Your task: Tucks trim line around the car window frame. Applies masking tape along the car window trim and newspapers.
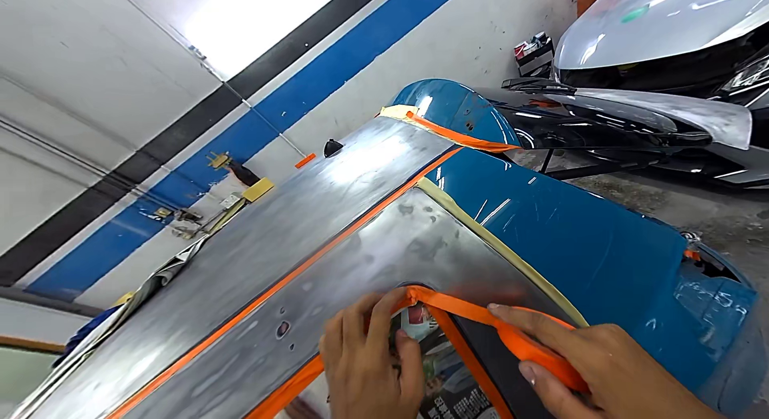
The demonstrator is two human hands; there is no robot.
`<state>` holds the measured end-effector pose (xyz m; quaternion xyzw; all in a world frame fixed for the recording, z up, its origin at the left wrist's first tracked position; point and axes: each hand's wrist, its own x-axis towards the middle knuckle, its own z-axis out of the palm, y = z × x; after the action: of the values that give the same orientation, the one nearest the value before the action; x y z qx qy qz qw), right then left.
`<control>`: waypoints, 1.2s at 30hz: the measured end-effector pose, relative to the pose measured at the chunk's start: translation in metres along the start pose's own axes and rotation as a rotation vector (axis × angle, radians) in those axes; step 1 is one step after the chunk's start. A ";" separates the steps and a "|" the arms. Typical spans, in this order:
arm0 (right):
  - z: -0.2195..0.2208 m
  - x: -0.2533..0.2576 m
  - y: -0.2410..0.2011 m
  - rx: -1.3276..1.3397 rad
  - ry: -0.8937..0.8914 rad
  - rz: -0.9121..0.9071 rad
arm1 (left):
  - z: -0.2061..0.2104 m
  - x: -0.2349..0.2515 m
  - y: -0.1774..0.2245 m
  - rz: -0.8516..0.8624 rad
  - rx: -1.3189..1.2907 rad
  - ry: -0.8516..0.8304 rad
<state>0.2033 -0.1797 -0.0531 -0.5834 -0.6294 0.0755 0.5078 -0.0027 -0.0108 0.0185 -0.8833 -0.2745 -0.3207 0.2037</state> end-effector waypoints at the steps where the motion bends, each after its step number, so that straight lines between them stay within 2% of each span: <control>1: 0.000 0.000 0.002 0.019 0.020 0.002 | 0.001 0.002 0.002 -0.006 0.008 0.004; 6: 0.002 0.000 0.009 0.029 0.017 0.021 | 0.001 0.014 0.013 -0.042 0.064 -0.010; 12: 0.011 -0.003 0.008 0.018 -0.070 0.032 | 0.007 0.020 0.023 0.022 0.112 -0.004; 16: 0.011 -0.003 0.005 0.025 -0.121 0.035 | 0.002 0.029 0.005 0.090 -0.034 -0.065; 19: 0.008 -0.003 0.004 0.038 -0.120 0.047 | -0.015 0.024 -0.009 0.030 -0.135 -0.124; 25: 0.009 -0.002 0.007 0.048 -0.132 0.066 | -0.011 0.006 -0.005 -0.070 -0.126 -0.054; 30: 0.011 0.002 0.000 0.073 -0.209 0.123 | 0.003 0.016 0.006 0.030 -0.051 -0.071; 36: 0.011 0.018 -0.008 0.118 -0.408 0.281 | -0.002 0.029 -0.013 0.306 0.022 -0.119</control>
<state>0.1937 -0.1619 -0.0431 -0.6073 -0.6260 0.2980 0.3880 0.0075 0.0086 0.0422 -0.9300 -0.1515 -0.2302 0.2432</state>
